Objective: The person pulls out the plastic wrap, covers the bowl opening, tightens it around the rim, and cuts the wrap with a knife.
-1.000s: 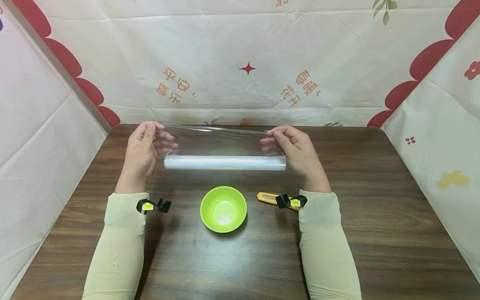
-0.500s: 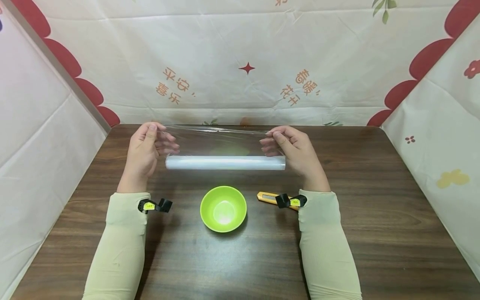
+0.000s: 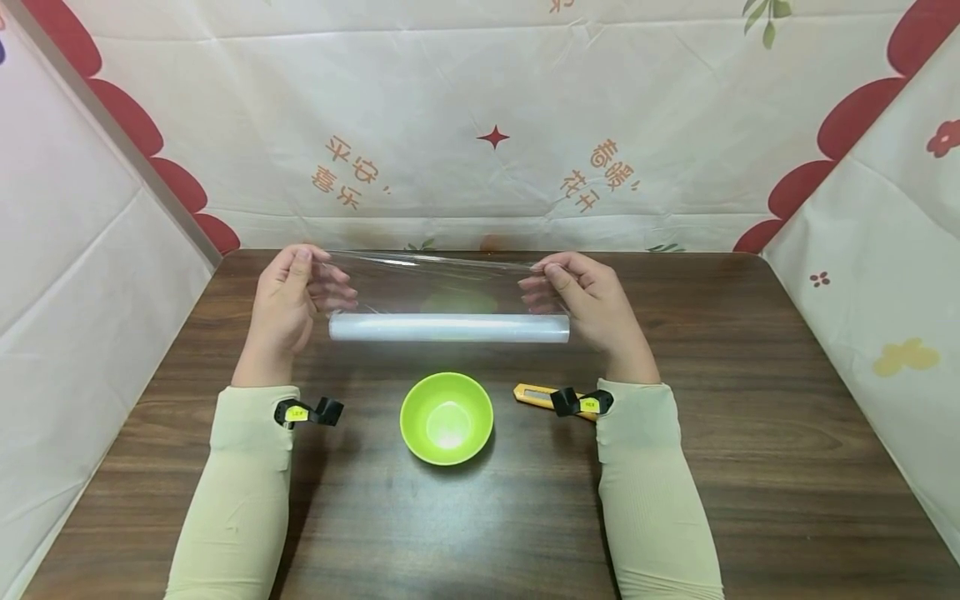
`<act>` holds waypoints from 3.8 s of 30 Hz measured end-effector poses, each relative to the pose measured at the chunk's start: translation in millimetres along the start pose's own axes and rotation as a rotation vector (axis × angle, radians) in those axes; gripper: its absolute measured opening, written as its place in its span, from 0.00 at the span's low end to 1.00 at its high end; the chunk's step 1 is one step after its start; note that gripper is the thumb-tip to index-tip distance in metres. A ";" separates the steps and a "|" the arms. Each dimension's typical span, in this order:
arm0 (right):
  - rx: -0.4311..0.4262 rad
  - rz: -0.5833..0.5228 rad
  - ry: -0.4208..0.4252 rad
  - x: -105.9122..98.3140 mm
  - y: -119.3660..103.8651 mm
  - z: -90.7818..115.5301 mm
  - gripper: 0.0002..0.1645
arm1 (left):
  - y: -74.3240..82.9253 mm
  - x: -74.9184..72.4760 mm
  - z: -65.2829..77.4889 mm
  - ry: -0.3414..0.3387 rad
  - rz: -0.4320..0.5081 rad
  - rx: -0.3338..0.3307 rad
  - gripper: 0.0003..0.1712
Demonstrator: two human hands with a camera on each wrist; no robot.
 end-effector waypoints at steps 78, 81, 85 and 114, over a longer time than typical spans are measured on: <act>0.005 0.021 -0.019 -2.1 -3.2 1.8 0.16 | 1.1 -3.1 -0.6 -0.006 -0.016 -0.002 0.16; 0.005 0.021 -0.018 -0.6 -6.4 2.7 0.16 | 1.2 -3.1 -0.4 -0.008 -0.015 0.003 0.16; 0.012 0.020 -0.014 -0.2 -7.1 3.0 0.16 | 2.2 -3.1 -0.6 -0.014 -0.005 0.013 0.16; 0.042 0.063 -0.004 -1.6 -1.8 2.4 0.18 | 7.5 -3.6 -1.4 -0.027 0.010 0.046 0.15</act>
Point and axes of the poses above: each hand's wrist, its own z-axis away from the middle knuckle, its own x-axis out of the palm, y = z × x, the point moved 8 cm from there along -z, towards the middle knuckle, and after that the axes turned 9 degrees about x, right-handed, at the moved point
